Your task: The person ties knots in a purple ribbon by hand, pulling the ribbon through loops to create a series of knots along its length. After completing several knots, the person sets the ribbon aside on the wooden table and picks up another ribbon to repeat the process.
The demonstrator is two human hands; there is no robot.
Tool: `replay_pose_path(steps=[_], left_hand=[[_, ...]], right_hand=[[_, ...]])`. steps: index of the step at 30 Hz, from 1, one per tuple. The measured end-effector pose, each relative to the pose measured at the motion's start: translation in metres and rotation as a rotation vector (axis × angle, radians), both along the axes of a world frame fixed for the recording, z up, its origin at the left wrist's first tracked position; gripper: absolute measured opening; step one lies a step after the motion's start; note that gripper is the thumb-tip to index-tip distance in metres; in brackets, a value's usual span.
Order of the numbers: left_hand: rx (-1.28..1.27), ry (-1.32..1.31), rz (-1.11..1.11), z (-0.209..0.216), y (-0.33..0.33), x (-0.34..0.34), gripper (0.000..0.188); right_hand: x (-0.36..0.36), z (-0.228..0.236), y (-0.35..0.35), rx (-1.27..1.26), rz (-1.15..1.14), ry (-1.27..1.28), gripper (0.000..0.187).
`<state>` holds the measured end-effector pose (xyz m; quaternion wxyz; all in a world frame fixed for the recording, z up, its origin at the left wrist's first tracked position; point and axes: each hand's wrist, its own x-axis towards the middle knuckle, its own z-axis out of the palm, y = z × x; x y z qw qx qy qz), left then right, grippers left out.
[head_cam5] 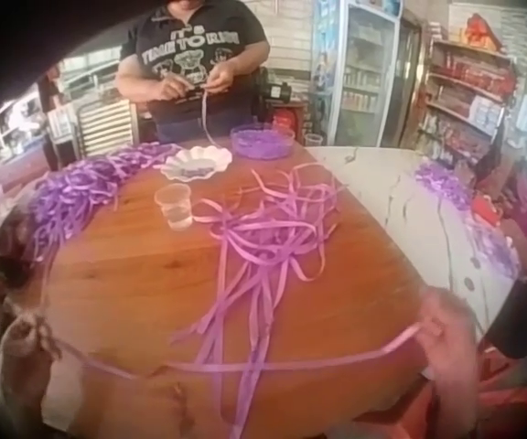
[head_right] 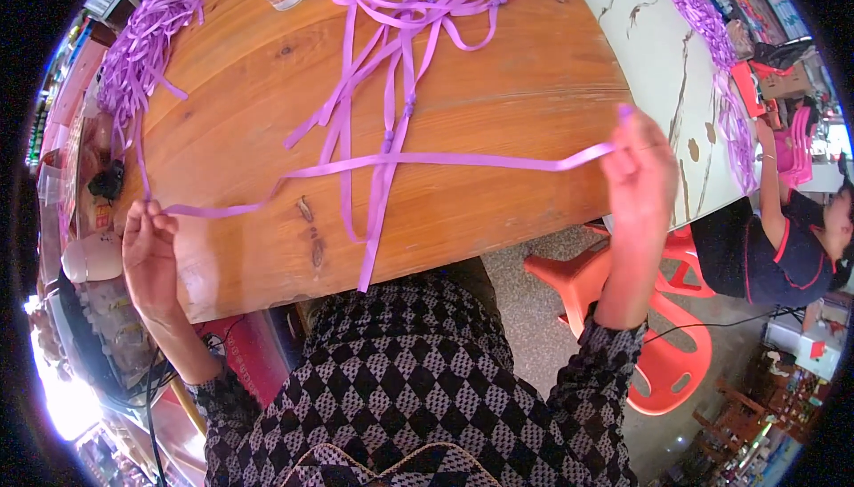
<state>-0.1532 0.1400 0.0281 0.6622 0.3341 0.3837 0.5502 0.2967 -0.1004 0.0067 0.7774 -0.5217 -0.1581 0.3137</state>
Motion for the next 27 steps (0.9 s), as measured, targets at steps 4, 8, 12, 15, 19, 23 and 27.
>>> replay_pose_path(steps=[4,8,12,15,19,23,27], left_hand=[[0.175,0.283,-0.359,0.012,-0.047,0.072,0.025],[0.043,0.181,-0.585,0.007,-0.070,0.102,0.023],[-0.045,0.113,-0.719,0.001,-0.080,0.112,0.017],[0.032,0.191,-0.730,0.001,-0.089,0.119,0.015],[0.121,0.286,-0.683,0.007,-0.095,0.122,0.012],[0.237,0.308,-0.674,0.001,-0.093,0.122,0.012],[0.343,0.421,-0.688,0.002,-0.092,0.121,0.013]], right_hand=[[-0.088,0.017,0.040,-0.276,0.292,-0.299,0.015],[-0.133,0.031,0.059,-0.102,0.588,-0.449,0.015],[-0.161,0.023,0.066,0.026,0.584,-0.177,0.015],[-0.156,0.018,0.068,0.078,0.610,-0.533,0.014],[-0.153,0.015,0.071,0.093,0.543,-0.765,0.013],[-0.155,0.009,0.066,0.047,0.491,-0.848,0.015],[-0.157,0.011,0.063,0.019,0.468,-0.954,0.015]])
